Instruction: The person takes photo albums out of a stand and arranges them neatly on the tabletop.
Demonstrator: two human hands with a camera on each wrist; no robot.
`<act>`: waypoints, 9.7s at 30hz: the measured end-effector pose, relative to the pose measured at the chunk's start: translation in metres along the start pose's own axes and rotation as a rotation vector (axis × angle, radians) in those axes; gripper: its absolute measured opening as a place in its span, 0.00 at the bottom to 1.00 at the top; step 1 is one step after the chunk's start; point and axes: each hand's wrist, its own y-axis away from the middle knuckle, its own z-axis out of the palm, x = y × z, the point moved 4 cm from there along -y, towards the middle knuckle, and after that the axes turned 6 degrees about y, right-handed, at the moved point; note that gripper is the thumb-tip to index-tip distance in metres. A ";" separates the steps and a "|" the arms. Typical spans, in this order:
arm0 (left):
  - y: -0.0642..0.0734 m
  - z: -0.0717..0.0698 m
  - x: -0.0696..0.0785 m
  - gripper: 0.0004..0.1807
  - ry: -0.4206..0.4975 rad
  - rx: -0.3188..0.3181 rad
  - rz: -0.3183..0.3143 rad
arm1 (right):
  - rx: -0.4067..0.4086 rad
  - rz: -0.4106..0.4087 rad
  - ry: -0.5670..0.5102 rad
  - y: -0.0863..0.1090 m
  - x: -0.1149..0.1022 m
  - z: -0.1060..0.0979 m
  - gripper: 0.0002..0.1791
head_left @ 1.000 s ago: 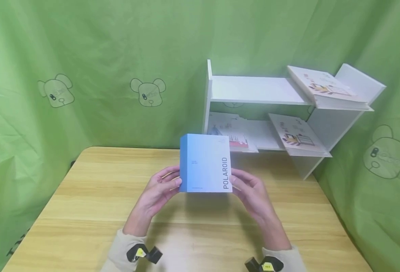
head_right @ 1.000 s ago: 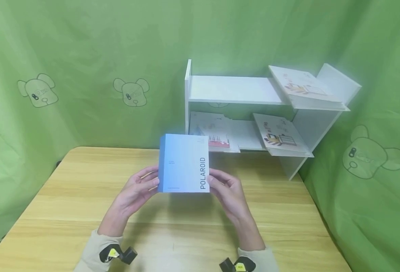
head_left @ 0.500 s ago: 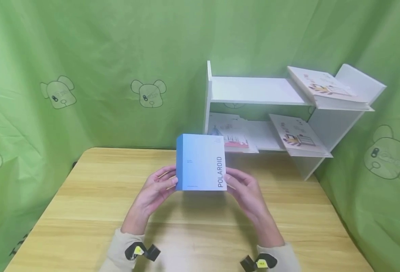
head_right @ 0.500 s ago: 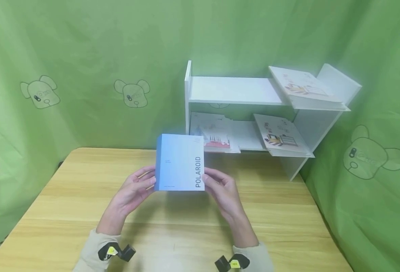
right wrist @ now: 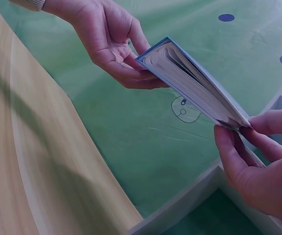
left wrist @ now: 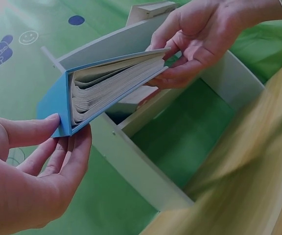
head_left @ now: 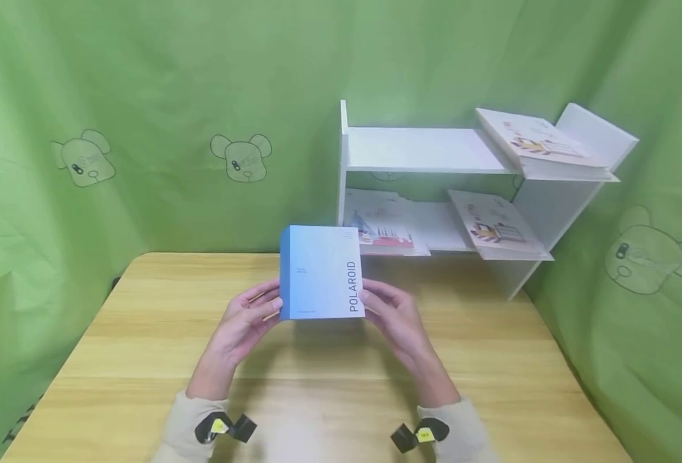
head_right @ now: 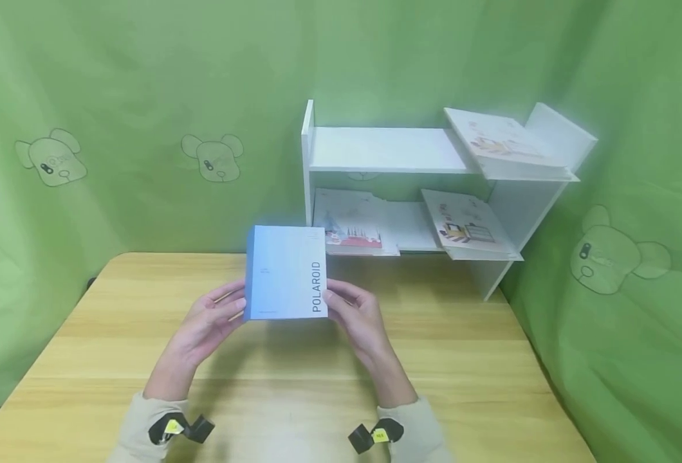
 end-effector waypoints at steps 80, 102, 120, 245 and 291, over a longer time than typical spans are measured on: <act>-0.003 -0.092 0.035 0.19 0.036 0.249 0.014 | -0.065 0.068 -0.013 -0.074 0.066 0.092 0.21; -0.004 -0.114 0.055 0.34 0.036 0.183 0.004 | -0.076 0.075 -0.102 -0.092 0.082 0.126 0.22; -0.014 -0.142 0.059 0.31 0.112 0.253 -0.019 | -0.027 0.116 -0.164 -0.109 0.106 0.152 0.19; 0.000 -0.146 0.062 0.28 -0.444 0.497 0.129 | -0.057 0.046 0.363 -0.109 0.094 0.159 0.18; 0.021 -0.057 0.053 0.21 -0.393 0.253 0.318 | -0.169 -0.301 0.381 -0.034 0.008 0.109 0.17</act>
